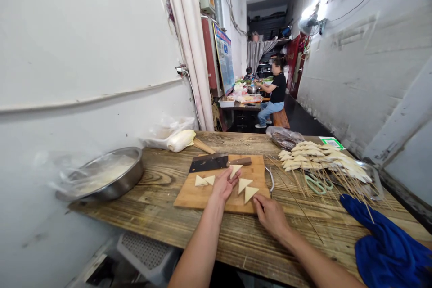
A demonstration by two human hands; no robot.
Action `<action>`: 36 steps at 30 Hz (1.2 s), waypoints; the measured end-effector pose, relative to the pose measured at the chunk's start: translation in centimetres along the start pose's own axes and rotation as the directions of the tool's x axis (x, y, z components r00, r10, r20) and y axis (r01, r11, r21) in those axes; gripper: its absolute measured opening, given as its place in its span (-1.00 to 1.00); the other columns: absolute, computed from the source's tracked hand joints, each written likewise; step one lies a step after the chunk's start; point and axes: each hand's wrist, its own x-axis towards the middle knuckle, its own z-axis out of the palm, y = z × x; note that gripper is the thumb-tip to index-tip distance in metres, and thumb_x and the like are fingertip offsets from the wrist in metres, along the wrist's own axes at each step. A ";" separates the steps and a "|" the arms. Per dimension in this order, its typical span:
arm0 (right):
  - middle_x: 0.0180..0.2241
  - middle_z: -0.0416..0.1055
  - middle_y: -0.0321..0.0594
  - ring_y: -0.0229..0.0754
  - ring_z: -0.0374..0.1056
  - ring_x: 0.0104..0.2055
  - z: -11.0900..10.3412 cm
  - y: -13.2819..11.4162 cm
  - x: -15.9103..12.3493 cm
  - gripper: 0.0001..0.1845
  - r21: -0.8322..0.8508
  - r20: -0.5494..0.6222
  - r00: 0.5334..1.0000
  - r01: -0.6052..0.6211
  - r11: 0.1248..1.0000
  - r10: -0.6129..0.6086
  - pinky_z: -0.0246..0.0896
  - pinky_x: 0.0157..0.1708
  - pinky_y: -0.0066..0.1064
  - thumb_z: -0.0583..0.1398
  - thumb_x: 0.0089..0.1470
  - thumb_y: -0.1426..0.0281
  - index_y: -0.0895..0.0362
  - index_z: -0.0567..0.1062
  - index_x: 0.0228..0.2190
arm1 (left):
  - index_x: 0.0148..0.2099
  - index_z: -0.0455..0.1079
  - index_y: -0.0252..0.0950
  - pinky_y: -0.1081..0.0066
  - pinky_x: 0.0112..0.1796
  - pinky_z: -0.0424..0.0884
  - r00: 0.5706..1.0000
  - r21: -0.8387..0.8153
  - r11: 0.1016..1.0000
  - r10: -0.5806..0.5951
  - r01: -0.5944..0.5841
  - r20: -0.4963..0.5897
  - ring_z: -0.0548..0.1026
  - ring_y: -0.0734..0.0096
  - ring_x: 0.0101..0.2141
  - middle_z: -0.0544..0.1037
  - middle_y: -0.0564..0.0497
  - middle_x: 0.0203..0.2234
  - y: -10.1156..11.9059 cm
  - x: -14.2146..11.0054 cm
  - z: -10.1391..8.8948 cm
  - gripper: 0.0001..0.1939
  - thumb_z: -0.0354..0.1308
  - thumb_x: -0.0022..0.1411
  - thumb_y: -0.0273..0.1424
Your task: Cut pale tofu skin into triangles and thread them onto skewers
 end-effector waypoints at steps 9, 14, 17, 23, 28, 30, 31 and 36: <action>-0.39 0.51 -0.13 -0.14 0.43 -0.38 0.6 0.1 0.1 -0.60 0.018 -0.039 0.999 0.013 1.000 -0.012 0.20 -0.37 -0.43 -0.12 0.16 0.35 0.15 0.47 -0.22 | -0.28 0.34 -0.38 0.40 -0.36 0.47 1.000 -0.026 1.000 -0.003 0.004 0.023 0.54 0.36 -0.42 0.55 -0.12 -0.43 0.1 -0.4 0.1 -0.93 0.13 0.13 -0.52; -0.42 0.50 -0.13 -0.15 0.42 -0.41 0.9 0.0 0.1 -0.61 0.022 -0.065 0.998 0.021 1.000 -0.019 0.19 -0.40 -0.43 -0.12 0.17 0.36 0.17 0.46 -0.25 | -0.27 0.35 -0.41 0.41 -0.38 0.48 1.000 -0.025 1.000 -0.004 0.004 0.028 0.54 0.38 -0.46 0.55 -0.13 -0.46 0.0 -0.4 0.2 -0.92 0.12 0.14 -0.52; -0.42 0.50 -0.14 -0.16 0.41 -0.44 1.0 0.0 0.1 -0.63 0.024 -0.080 0.996 0.027 0.999 -0.025 0.18 -0.43 -0.44 -0.12 0.17 0.36 0.16 0.45 -0.25 | -0.26 0.36 -0.42 0.42 -0.39 0.48 1.000 -0.017 1.000 -0.004 0.005 0.023 0.54 0.38 -0.45 0.55 -0.13 -0.46 -0.1 -0.5 0.3 -0.92 0.12 0.14 -0.52; -0.46 0.49 -0.16 -0.14 0.41 -0.46 1.2 0.0 0.2 -0.63 0.001 -0.086 0.996 0.012 1.000 -0.012 0.16 -0.47 -0.42 -0.12 0.17 0.35 0.16 0.44 -0.25 | -0.29 0.39 -0.42 0.43 -0.42 0.48 0.999 0.006 1.000 0.002 -0.002 0.034 0.53 0.39 -0.47 0.56 -0.12 -0.46 -0.3 -0.8 0.6 -0.93 0.12 0.14 -0.52; -0.44 0.49 -0.15 -0.14 0.41 -0.44 1.2 0.0 0.4 -0.64 0.008 -0.084 0.996 -0.003 1.000 0.004 0.17 -0.45 -0.42 -0.12 0.17 0.35 0.16 0.44 -0.24 | -0.28 0.41 -0.43 0.44 -0.40 0.47 0.998 0.036 0.999 0.021 -0.023 0.051 0.53 0.40 -0.47 0.57 -0.14 -0.44 -0.4 -1.0 0.7 -0.90 0.12 0.15 -0.50; -0.42 0.49 -0.16 -0.16 0.41 -0.43 1.2 -0.2 0.4 -0.65 0.043 -0.090 0.996 -0.008 0.999 0.012 0.18 -0.42 -0.43 -0.11 0.17 0.35 0.15 0.43 -0.26 | -0.26 0.41 -0.43 0.44 -0.38 0.47 0.997 0.061 0.997 0.038 -0.042 0.066 0.54 0.39 -0.45 0.57 -0.16 -0.42 -0.5 -1.2 0.8 -0.87 0.13 0.16 -0.45; -0.41 0.49 -0.16 -0.17 0.41 -0.42 1.2 -0.2 0.3 -0.66 0.066 -0.094 0.995 -0.007 0.998 0.013 0.18 -0.41 -0.44 -0.10 0.17 0.36 0.14 0.43 -0.26 | -0.24 0.41 -0.42 0.44 -0.36 0.47 0.996 0.074 0.996 0.051 -0.056 0.074 0.54 0.39 -0.43 0.57 -0.16 -0.40 -0.5 -1.3 0.8 -0.84 0.12 0.16 -0.42; -0.41 0.48 -0.18 -0.20 0.39 -0.38 0.3 0.1 0.6 -0.67 0.117 -0.188 0.980 -0.042 0.992 0.064 0.17 -0.37 -0.47 -0.10 0.17 0.37 0.15 0.43 -0.27 | -0.11 0.36 -0.38 0.36 -0.24 0.47 0.992 0.092 0.991 0.087 -0.096 0.096 0.55 0.34 -0.30 0.56 -0.20 -0.31 -0.6 -1.6 0.5 -0.77 0.02 0.24 -0.37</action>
